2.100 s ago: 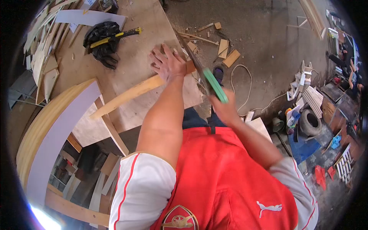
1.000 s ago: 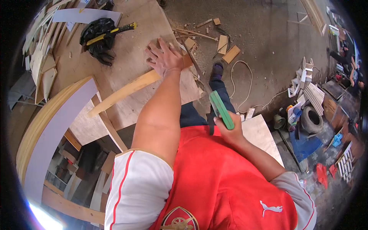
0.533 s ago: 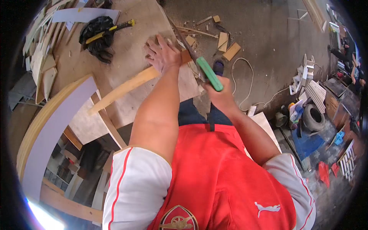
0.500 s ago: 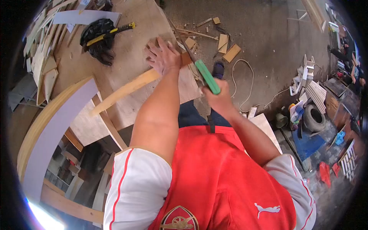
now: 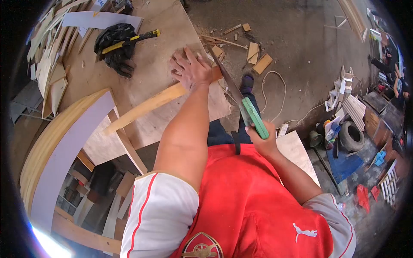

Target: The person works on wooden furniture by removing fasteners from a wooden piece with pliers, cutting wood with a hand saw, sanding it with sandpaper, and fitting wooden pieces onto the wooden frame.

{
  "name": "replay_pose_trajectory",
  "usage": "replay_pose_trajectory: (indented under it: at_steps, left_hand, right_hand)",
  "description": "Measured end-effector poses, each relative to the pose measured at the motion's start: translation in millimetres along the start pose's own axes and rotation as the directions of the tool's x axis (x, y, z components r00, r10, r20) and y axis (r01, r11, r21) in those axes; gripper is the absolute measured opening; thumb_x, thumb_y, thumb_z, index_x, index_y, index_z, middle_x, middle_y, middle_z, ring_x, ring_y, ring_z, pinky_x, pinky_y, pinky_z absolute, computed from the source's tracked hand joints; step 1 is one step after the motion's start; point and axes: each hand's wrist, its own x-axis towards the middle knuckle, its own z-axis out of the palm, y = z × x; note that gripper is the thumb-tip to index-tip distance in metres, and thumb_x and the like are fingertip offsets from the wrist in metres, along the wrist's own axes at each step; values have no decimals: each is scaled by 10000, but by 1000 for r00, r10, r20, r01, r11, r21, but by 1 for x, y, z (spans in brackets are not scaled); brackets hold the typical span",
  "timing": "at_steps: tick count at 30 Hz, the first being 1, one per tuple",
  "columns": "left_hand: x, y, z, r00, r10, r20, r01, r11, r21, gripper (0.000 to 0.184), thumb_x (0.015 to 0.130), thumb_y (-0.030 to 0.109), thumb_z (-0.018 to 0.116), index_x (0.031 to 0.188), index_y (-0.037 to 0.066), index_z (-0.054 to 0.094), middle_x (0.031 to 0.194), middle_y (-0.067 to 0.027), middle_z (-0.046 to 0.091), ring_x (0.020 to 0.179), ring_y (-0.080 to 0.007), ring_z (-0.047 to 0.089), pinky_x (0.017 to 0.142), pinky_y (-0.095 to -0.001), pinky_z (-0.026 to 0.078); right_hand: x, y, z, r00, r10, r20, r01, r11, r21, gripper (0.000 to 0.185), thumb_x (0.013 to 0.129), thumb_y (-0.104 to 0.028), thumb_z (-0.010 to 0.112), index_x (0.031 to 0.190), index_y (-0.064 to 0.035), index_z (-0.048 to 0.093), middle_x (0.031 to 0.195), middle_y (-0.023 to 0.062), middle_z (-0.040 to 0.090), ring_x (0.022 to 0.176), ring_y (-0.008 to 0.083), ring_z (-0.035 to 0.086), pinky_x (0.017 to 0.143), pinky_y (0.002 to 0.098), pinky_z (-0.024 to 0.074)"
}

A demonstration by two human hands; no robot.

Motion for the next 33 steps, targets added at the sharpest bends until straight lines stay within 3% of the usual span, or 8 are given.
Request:
replay_pose_trajectory:
  at_steps: [4, 11, 14, 17, 21, 27, 31, 33]
  left_hand:
    - [0, -4, -2, 998, 4, 55, -3, 1000, -23, 584, 1023, 458, 420, 1547, 201, 383, 1618, -189, 277, 1518, -406, 177, 1137, -612, 248]
    - [3, 0, 2, 998, -10, 68, 12, 1000, -23, 603, 1010, 429, 454, 1557, 186, 375, 1642, -205, 230, 1528, -425, 148, 1143, -626, 239]
    - [-6, -6, -4, 992, -17, 125, 22, 999, -36, 609, 1008, 423, 458, 1563, 186, 374, 1654, -211, 205, 1533, -433, 132, 1149, -631, 228]
    - [0, -1, -1, 996, -3, 84, 8, 998, -57, 606, 1008, 423, 459, 1560, 186, 379, 1652, -208, 212, 1533, -429, 136, 1148, -637, 225]
    - [2, -1, 3, 998, -9, 60, 11, 999, -37, 599, 1008, 424, 461, 1555, 191, 385, 1648, -205, 223, 1531, -423, 146, 1142, -637, 225]
    - [1, -3, 1, 998, 6, 56, -2, 998, -56, 609, 1003, 426, 474, 1556, 189, 380, 1642, -201, 238, 1528, -424, 155, 1138, -639, 234]
    - [7, 2, 3, 998, -5, 59, 8, 999, -43, 615, 1001, 418, 481, 1560, 186, 370, 1643, -199, 234, 1527, -430, 152, 1136, -644, 240]
    - [1, -1, -5, 995, -3, 103, 6, 999, -31, 614, 1006, 424, 471, 1563, 190, 364, 1644, -200, 230, 1527, -432, 148, 1138, -643, 238]
  right_hand:
    - [79, 7, 28, 987, 128, 94, -132, 990, 42, 129, 830, -36, 676, 940, 31, 678, 717, 136, 644, 662, 180, 628, 639, 348, 487]
    - [14, -2, 6, 1000, -20, 8, 20, 999, 30, 103, 841, -60, 656, 858, 37, 626, 679, 166, 580, 601, 171, 540, 584, 364, 436]
    - [88, 1, 25, 993, 90, 74, -93, 995, 38, 130, 826, -47, 677, 940, 16, 676, 689, 168, 597, 613, 190, 582, 609, 358, 465]
    - [43, 6, 13, 987, 158, 28, -158, 987, 31, 126, 827, -55, 681, 930, 16, 677, 661, 159, 572, 594, 168, 567, 590, 365, 462]
    - [20, 0, 5, 999, -46, -9, 45, 998, -42, 97, 842, -71, 662, 847, 25, 643, 633, 111, 550, 607, 124, 530, 571, 364, 446]
    - [45, 18, 15, 967, 248, 53, -253, 954, 162, 100, 827, -60, 671, 895, 12, 680, 637, 115, 543, 627, 116, 541, 595, 348, 461]
    - [31, 4, 12, 1000, -30, -7, 30, 999, 31, 131, 829, -74, 670, 794, 26, 593, 620, 122, 503, 600, 107, 490, 561, 348, 424]
    - [71, 12, 32, 1000, 19, 22, -21, 997, 80, 83, 827, -55, 660, 843, 20, 629, 611, 123, 504, 590, 119, 499, 571, 346, 439]
